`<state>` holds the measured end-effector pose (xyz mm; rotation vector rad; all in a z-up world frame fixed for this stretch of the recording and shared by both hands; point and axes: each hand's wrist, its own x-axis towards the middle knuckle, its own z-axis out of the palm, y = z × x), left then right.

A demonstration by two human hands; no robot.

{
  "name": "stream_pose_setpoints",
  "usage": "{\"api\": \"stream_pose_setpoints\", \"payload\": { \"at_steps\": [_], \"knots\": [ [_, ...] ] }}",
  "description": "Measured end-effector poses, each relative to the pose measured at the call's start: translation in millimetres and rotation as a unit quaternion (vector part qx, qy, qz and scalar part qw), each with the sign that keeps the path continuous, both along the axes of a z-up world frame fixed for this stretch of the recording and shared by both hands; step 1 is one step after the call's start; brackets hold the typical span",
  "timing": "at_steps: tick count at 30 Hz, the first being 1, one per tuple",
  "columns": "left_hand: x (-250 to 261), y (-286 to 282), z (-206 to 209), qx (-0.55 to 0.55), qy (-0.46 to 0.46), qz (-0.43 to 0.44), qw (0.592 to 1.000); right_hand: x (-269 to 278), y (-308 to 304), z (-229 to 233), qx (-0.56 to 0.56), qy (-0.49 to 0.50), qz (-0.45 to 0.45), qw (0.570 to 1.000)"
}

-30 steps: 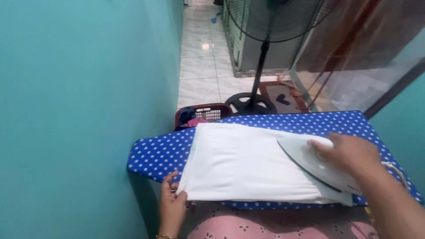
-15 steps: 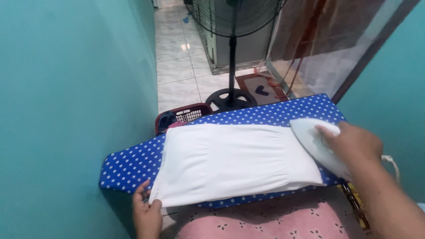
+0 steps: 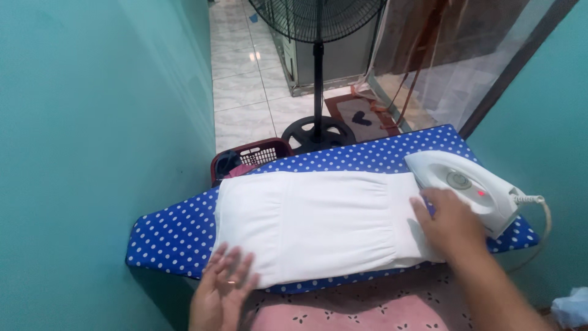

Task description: The person irons a pair of white pants on a blue dotted ironing board, repeatedly smoothing out wrinkles with an iron and folding the garment into a smaller square.

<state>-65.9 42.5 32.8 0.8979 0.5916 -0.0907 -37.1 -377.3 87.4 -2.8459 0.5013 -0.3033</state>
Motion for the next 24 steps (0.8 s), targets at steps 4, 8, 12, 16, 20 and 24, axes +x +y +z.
{"api": "stream_pose_setpoints", "payload": {
  "at_steps": [4,8,12,16,20,24],
  "knots": [
    [2,-34,51,-0.069,0.089,-0.064,0.991,2,1,-29,0.074,0.061,-0.042,0.995],
    [2,-41,62,-0.081,0.082,-0.079,0.99,18,-13,-31,0.182,0.067,-0.012,0.981],
    [-9,-40,68,-0.181,0.103,-0.089,0.974,25,-13,5,0.321,0.184,-0.053,0.927],
    [-10,-60,72,-0.194,0.166,-0.105,0.961,9,19,41,0.336,0.098,-0.004,0.937],
    [-6,-79,61,-0.225,0.148,-0.108,0.957,-48,41,70,0.219,0.055,0.22,0.949],
    [10,-90,23,-0.369,-0.033,-0.061,0.927,-80,37,74,0.186,0.011,0.523,0.832]
  ]
}}
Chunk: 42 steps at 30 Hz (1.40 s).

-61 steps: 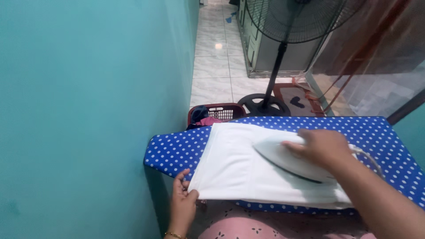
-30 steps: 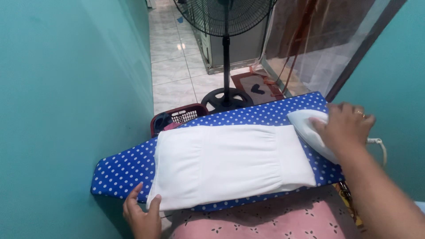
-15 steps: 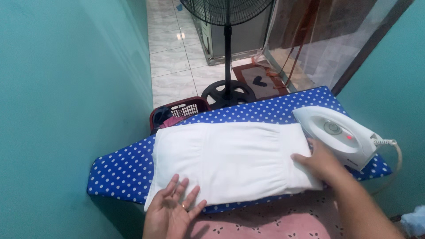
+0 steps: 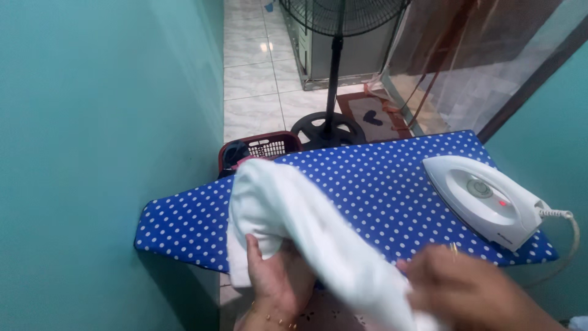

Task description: The person irons a pair of white pants on a blue dotted ironing board, repeatedly smoothing out wrinkles with an iron and folding the garment into a smaller square.

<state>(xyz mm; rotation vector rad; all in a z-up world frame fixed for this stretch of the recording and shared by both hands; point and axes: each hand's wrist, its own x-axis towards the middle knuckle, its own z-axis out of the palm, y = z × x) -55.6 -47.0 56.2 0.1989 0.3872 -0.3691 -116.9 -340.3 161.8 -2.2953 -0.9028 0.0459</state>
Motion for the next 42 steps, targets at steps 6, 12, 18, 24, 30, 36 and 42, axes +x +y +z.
{"api": "stream_pose_setpoints", "payload": {
  "at_steps": [6,12,18,24,30,36,42],
  "knots": [
    [48,20,-46,0.001,-0.094,0.084,0.992,-20,-9,12,-0.145,-0.243,-0.032,0.959],
    [78,76,-48,0.045,-0.163,0.147,0.975,37,1,-20,-0.062,-0.252,-0.095,0.961],
    [59,161,-53,0.112,-0.192,0.192,0.956,78,-26,-89,-0.157,-0.095,-0.187,0.965],
    [39,210,-55,0.156,-0.204,0.157,0.954,72,-38,-108,-0.024,0.22,-0.486,0.845],
    [40,208,-40,0.239,-0.22,0.081,0.942,85,14,-128,0.065,0.246,-0.438,0.862],
    [36,206,-36,0.261,-0.25,0.041,0.932,100,27,-111,0.064,0.078,-0.376,0.921],
    [38,181,-46,0.354,-0.22,-0.07,0.906,104,-27,-54,-0.079,0.035,-0.532,0.842]
  ]
}}
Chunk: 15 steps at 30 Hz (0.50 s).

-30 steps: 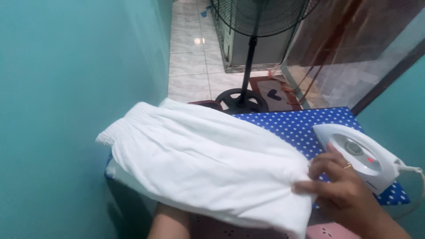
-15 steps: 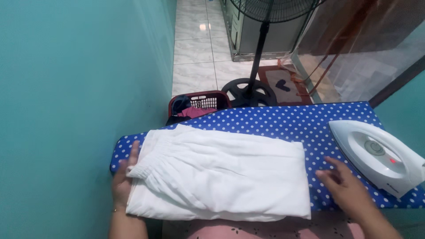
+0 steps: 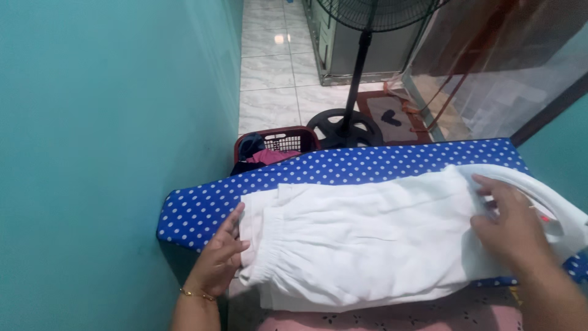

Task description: The person irons a pair of white pants on a blue dotted ironing board, repeatedly smoothing out wrinkles with an iron and folding the garment into a smaller square.

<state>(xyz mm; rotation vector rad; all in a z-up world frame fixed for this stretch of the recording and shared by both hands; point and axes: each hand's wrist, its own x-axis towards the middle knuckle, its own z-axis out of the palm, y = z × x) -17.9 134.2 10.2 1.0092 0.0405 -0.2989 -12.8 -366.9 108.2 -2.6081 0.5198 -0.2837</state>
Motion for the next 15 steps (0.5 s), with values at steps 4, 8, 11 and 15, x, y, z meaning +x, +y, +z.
{"api": "stream_pose_setpoints", "payload": {
  "at_steps": [4,8,11,15],
  "knots": [
    [17,-29,15,0.109,0.063,0.044,0.991,0,-52,-2,-0.321,-0.068,-0.005,0.945],
    [36,-51,30,0.263,0.053,0.011,0.963,22,-81,-3,-0.372,0.011,-0.138,0.918],
    [43,-68,40,0.522,-0.067,-0.013,0.85,27,-78,-3,-0.365,0.198,-0.156,0.896],
    [60,-78,57,0.467,-0.165,0.056,0.867,26,-73,6,-0.324,0.159,-0.141,0.922]
  ]
}}
